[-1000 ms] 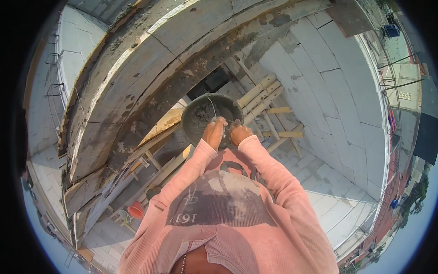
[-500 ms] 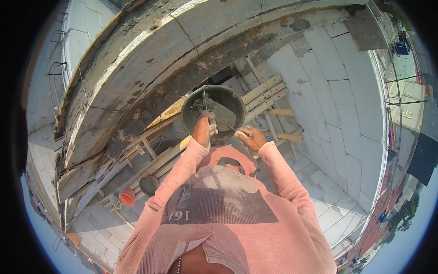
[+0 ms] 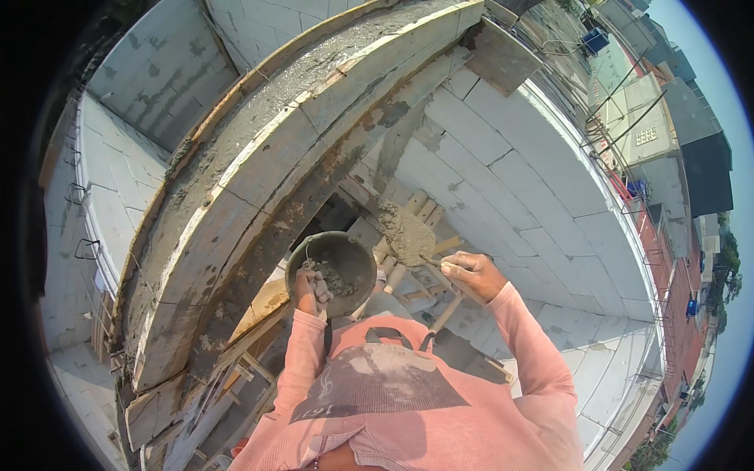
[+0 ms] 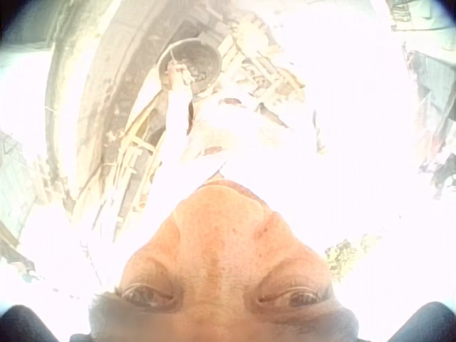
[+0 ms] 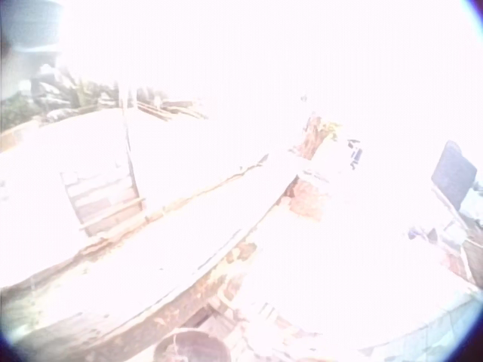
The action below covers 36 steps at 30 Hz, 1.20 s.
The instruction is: The person lifts a bucket of wet cement and uses a trowel to scoop and spread the cement into a wooden formwork, then smooths and pats it flat.
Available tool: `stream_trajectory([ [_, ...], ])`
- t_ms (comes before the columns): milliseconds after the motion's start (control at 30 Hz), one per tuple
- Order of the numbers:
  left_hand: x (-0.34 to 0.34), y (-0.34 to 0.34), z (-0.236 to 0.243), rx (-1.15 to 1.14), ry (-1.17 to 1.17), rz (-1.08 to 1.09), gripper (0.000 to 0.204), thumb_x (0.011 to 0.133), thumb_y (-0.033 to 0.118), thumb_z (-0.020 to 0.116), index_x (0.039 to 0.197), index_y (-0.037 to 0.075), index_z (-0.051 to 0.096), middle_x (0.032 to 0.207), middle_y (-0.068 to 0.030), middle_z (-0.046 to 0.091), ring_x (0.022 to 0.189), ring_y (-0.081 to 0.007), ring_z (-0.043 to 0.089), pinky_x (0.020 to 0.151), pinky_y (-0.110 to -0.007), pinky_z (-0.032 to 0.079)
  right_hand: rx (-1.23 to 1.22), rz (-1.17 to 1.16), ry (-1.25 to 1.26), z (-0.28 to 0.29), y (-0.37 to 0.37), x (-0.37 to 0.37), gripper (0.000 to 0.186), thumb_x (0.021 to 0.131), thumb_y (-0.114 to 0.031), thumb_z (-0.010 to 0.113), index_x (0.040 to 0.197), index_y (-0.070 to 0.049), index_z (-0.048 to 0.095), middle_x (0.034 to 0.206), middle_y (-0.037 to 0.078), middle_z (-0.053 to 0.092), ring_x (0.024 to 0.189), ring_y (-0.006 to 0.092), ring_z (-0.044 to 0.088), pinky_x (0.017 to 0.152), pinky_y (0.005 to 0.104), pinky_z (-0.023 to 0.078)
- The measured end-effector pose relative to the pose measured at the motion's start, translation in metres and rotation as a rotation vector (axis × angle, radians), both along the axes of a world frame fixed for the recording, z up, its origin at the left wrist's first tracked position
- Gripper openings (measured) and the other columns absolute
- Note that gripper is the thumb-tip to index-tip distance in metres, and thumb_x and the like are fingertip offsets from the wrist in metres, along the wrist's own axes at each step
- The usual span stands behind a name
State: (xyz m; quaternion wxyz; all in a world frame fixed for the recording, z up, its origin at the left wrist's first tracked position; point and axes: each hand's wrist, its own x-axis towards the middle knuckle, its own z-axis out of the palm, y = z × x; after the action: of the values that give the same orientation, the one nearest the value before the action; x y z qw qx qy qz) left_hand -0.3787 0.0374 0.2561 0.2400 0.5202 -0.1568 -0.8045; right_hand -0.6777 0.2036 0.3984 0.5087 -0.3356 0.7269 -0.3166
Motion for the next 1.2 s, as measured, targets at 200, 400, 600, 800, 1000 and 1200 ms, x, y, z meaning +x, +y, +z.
stream_trajectory([
  [200,0.020,-0.001,-0.029,0.075,-0.014,0.090,0.027,0.082,0.038,0.049,0.075,0.012,0.049,0.046,0.0008,0.032,0.037,-0.0138,0.031,0.040,-0.032,0.032,-0.156,-0.121,0.071,0.152,-0.049,-0.045,0.043,0.089,-0.032,0.063,0.110,0.005,0.061,0.083,0.008,0.059,0.058,0.0140,0.057,0.051,0.0258,0.046],
  [400,0.043,0.006,-0.011,0.072,-0.115,0.237,0.027,0.082,0.038,0.049,0.070,0.014,0.047,0.045,0.0014,0.033,0.036,-0.0146,0.031,0.040,-0.033,0.031,-0.561,-0.082,-0.726,0.200,-0.158,-0.049,0.040,0.096,-0.025,0.050,0.120,0.007,0.048,0.090,0.008,0.052,0.065,0.0128,0.055,0.049,0.0240,0.049],
  [600,0.065,0.017,-0.023,0.122,-0.139,0.319,0.036,0.086,0.048,0.046,0.070,0.016,0.047,0.046,0.0025,0.032,0.036,-0.0140,0.030,0.040,-0.032,0.029,-0.692,-0.343,-1.477,0.161,-0.262,-0.072,0.029,0.099,-0.019,0.045,0.110,0.007,0.040,0.087,0.011,0.049,0.068,0.0142,0.051,0.057,0.0234,0.052],
  [800,0.084,0.032,-0.033,0.113,-0.090,0.424,0.041,0.089,0.056,0.045,0.075,0.018,0.048,0.050,0.0033,0.034,0.040,-0.0127,0.032,0.041,-0.030,0.033,-0.860,-0.268,-1.294,0.211,-0.259,-0.091,0.033,0.099,-0.017,0.043,0.111,0.013,0.040,0.087,0.015,0.052,0.073,0.0201,0.059,0.067,0.0275,0.061],
  [1000,0.093,0.036,-0.047,0.136,-0.081,0.491,0.039,0.092,0.055,0.044,0.079,0.018,0.048,0.051,0.0030,0.034,0.043,-0.0108,0.034,0.042,-0.029,0.034,-0.601,0.038,-0.446,0.272,-0.265,-0.107,0.032,0.097,-0.020,0.050,0.117,0.004,0.047,0.094,0.016,0.058,0.074,0.0179,0.063,0.056,0.0246,0.058],
  [1200,0.094,0.049,-0.084,0.132,-0.049,0.511,0.041,0.092,0.055,0.045,0.077,0.016,0.049,0.050,0.0031,0.033,0.041,-0.0108,0.032,0.044,-0.029,0.034,-0.358,0.206,-0.300,0.250,-0.319,-0.104,0.031,0.094,-0.016,0.055,0.121,-0.001,0.048,0.112,0.025,0.056,0.081,0.0198,0.066,0.042,0.0182,0.053],
])
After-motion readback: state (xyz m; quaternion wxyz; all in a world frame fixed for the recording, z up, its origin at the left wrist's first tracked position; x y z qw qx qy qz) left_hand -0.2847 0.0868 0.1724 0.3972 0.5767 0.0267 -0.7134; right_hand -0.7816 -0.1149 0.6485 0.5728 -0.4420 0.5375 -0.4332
